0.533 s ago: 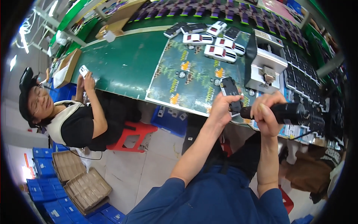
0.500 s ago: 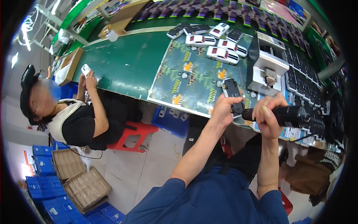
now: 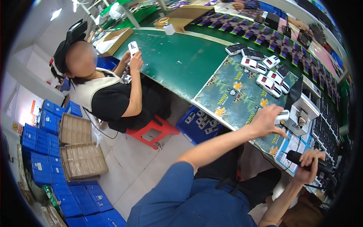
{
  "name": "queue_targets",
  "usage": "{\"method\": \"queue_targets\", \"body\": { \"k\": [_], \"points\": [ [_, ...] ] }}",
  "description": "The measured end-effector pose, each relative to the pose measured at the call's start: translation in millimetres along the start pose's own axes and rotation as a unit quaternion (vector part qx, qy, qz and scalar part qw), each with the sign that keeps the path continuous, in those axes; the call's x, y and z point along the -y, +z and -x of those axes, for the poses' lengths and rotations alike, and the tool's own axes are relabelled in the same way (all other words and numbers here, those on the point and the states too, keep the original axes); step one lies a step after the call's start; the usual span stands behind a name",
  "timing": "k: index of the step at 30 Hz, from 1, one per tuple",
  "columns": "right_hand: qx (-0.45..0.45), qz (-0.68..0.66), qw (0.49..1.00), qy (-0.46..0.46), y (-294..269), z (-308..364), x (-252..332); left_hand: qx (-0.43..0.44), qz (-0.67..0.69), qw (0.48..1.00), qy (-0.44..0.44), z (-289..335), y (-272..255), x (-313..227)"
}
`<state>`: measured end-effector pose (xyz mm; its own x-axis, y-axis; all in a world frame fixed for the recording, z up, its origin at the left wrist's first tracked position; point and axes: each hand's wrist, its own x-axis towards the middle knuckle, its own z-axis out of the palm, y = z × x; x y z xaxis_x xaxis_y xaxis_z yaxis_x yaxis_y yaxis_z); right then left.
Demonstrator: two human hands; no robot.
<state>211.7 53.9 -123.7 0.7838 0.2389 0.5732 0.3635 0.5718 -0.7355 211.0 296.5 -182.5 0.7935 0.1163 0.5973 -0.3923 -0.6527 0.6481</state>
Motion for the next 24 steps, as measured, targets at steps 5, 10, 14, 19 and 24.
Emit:
{"method": "queue_targets", "body": {
  "k": [5, 10, 14, 19, 24],
  "points": [
    [-0.001, 0.011, 1.0, 0.015, -16.6, 0.8, 2.4, 0.192, -0.261, 0.929, 0.181, -7.0, -36.3, 68.1],
    [-0.02, 0.025, 0.999, 0.037, -31.6, 12.2, 11.8, 0.215, -0.397, 0.886, 0.106, -1.6, -142.1, 110.0],
    [-0.036, 0.025, 0.998, 0.045, -31.0, 16.3, -1.9, 0.105, -0.435, 0.894, 0.019, 26.5, -202.4, 109.2],
    [-0.098, 0.002, 0.995, 0.037, -23.5, 20.0, 14.1, -0.003, -0.162, 0.982, 0.102, 47.7, -79.4, 40.9],
    [-0.043, -0.008, 0.999, 0.023, -22.0, 26.7, 48.7, 0.021, 0.081, 0.995, 0.046, 35.8, 59.7, -41.2]
  ]
}}
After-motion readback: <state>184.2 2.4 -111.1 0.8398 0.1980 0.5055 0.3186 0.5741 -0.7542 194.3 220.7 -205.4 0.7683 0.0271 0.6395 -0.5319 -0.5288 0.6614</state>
